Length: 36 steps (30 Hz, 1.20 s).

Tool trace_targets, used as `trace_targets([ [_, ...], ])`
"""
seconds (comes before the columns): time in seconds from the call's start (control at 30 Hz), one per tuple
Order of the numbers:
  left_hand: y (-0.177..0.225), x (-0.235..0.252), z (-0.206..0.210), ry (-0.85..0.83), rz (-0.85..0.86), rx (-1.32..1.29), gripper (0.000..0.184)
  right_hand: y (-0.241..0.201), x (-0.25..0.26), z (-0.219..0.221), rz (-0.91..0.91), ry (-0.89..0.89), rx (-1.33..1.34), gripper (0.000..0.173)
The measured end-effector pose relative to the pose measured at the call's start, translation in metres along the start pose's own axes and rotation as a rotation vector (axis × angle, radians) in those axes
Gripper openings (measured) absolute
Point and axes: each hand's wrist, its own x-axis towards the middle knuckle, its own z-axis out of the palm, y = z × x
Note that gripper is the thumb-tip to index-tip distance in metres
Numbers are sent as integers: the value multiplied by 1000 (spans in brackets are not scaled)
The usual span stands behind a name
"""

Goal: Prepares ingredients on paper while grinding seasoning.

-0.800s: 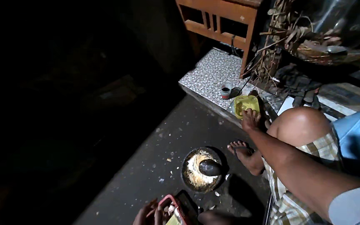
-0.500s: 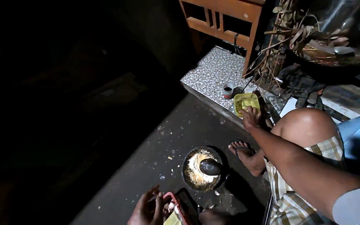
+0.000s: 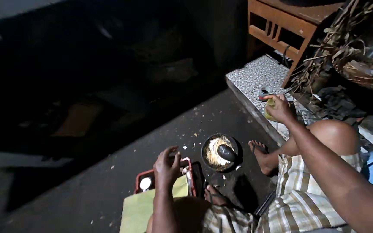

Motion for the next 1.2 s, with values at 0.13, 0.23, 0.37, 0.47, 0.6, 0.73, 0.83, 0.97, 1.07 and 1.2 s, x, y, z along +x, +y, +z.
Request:
trace_targets([
  [0.13, 3, -24, -8, 94, -62, -90, 33, -42, -11, -14, -94, -134, -10, 33],
  [0.23, 13, -38, -19, 128, -72, -140, 31, -59, -27, 12, -181, -315, -23, 31],
  [0.37, 29, -43, -45, 169, -66, -160, 30, -58, -42, 92, -207, -640, -122, 39],
  [0.47, 30, -36, -62, 210, -23, -116, 30, -44, -55, 164, -121, -850, -213, 49],
  [0.6, 6, -19, -74, 225, 20, -32, 32, 0, -73, 253, 1, -921, -395, 61],
  [0.73, -28, -12, -57, 201, -2, -8, 34, 34, -97, 301, 128, -888, -511, 82],
  [0.83, -46, -9, -43, 105, -8, 51, 32, 43, -98, 318, 106, -836, -558, 84],
  [0.97, -59, -7, -53, 65, -11, 109, 32, 38, -84, 325, 72, -862, -616, 78],
  [1.07, -69, -17, -61, 90, -26, 117, 32, 17, -49, 319, 185, -891, -431, 75],
  [1.2, -72, -37, -68, 112, -49, 95, 33, 0, -14, 340, 275, -832, -261, 66],
])
